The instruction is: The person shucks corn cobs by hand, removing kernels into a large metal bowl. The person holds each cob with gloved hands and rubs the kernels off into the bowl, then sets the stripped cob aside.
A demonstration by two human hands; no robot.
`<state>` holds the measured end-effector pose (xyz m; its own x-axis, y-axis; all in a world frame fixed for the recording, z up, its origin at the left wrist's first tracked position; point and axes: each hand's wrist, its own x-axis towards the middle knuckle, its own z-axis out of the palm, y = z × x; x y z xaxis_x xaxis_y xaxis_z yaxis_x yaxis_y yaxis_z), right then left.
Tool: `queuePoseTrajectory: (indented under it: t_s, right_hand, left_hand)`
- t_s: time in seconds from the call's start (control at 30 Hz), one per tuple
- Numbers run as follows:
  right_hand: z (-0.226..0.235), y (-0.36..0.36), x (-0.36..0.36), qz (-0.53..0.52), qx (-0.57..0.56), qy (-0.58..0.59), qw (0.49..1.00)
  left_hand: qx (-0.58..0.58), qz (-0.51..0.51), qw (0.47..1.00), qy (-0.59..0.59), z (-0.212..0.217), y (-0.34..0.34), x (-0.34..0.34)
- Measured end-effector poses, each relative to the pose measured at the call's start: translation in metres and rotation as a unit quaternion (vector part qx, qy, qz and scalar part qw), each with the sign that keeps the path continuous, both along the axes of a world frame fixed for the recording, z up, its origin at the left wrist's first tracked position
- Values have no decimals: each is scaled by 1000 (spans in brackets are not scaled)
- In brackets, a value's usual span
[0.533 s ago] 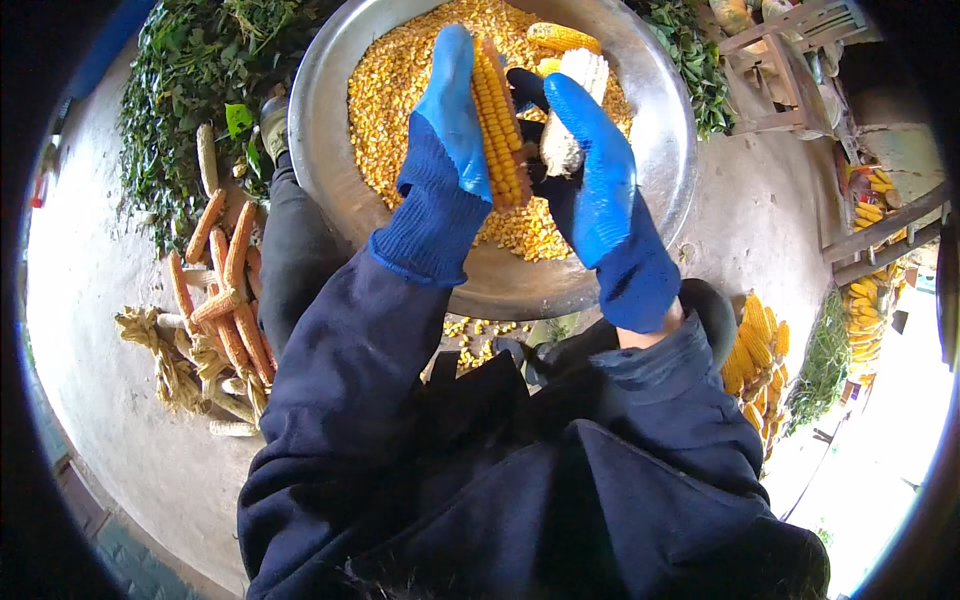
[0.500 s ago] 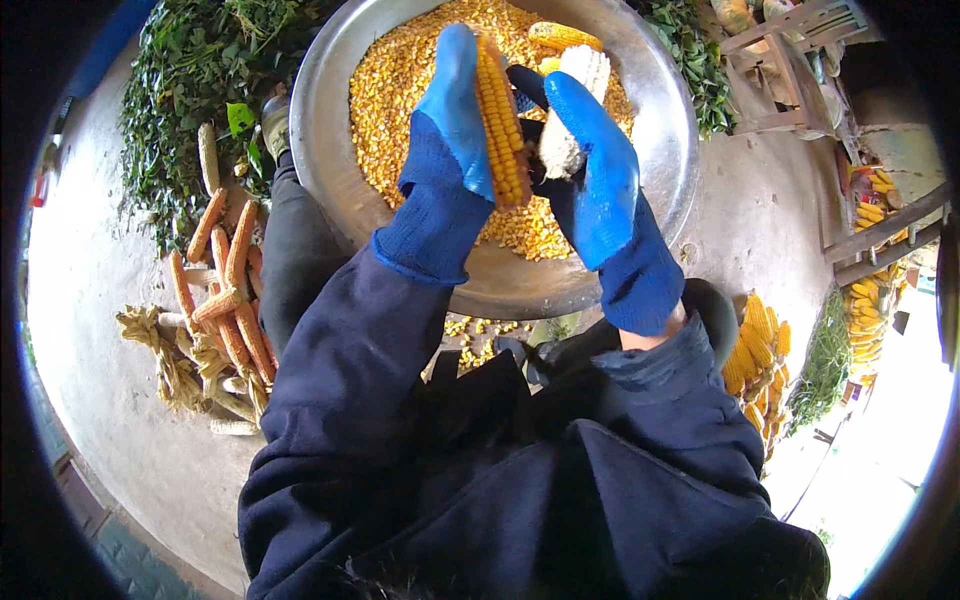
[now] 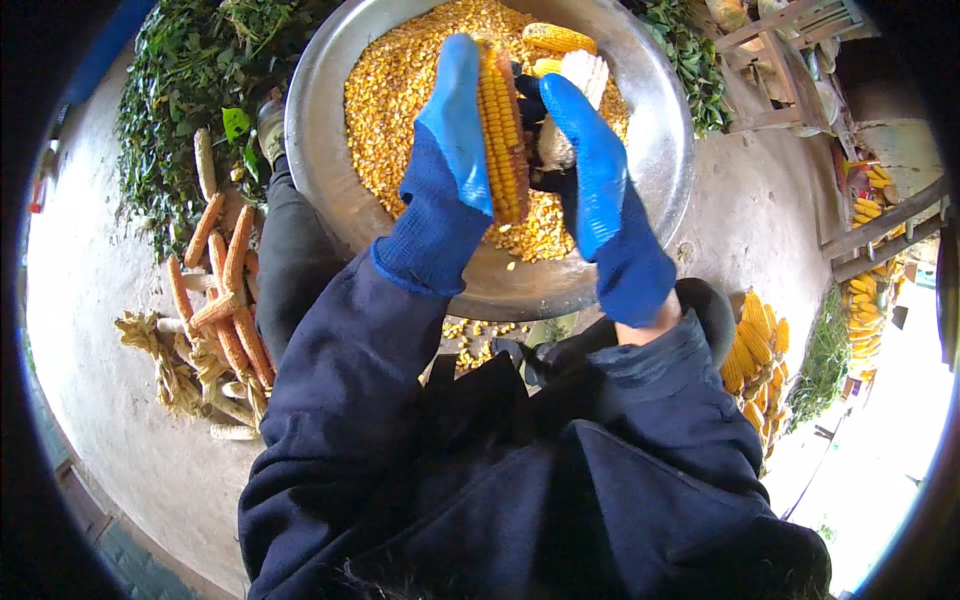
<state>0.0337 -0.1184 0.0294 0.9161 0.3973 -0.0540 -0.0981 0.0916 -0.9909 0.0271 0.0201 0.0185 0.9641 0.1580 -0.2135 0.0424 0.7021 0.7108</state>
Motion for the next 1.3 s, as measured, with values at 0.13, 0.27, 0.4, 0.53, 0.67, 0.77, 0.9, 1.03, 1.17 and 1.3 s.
queuePoseTrajectory:
  t_s: [0.13, 0.27, 0.4, 0.53, 0.67, 0.77, 0.9, 1.03, 1.17, 1.3]
  right_hand:
    - [5, -8, 4, -2, -39, -55, 998]
    - [5, -11, 27, -30, -54, -28, 998]
    - [-4, -10, 38, -11, 12, -3, 1000]
    - [10, -7, 11, -7, -39, -88, 995]
    - [16, -1, 14, -40, 77, 67, 994]
    - [-8, -16, 30, -43, 121, -13, 992]
    - [-3, -26, 22, 2, 41, -145, 989]
    - [-2, -22, 14, -7, 83, -83, 993]
    - [-2, -24, 15, -26, 8, -97, 995]
    - [-4, -25, 17, -37, 56, -45, 997]
  left_hand:
    - [-4, 63, 998, -9, -14, 5, 1]
    - [-103, -98, 990, -12, -28, 12, -1]
    - [-97, -178, 979, -29, -33, 4, -4]
    - [-104, -200, 973, -38, -41, -10, -3]
    - [-145, -210, 966, 45, -17, -9, -18]
    - [-100, -188, 976, 53, 10, -16, -40]
    - [118, -270, 955, 37, -2, -19, -49]
    - [223, -241, 941, 84, -1, -29, -52]
    - [213, -226, 946, 91, 0, -30, -50]
    - [247, -170, 951, 76, -22, -42, -50]
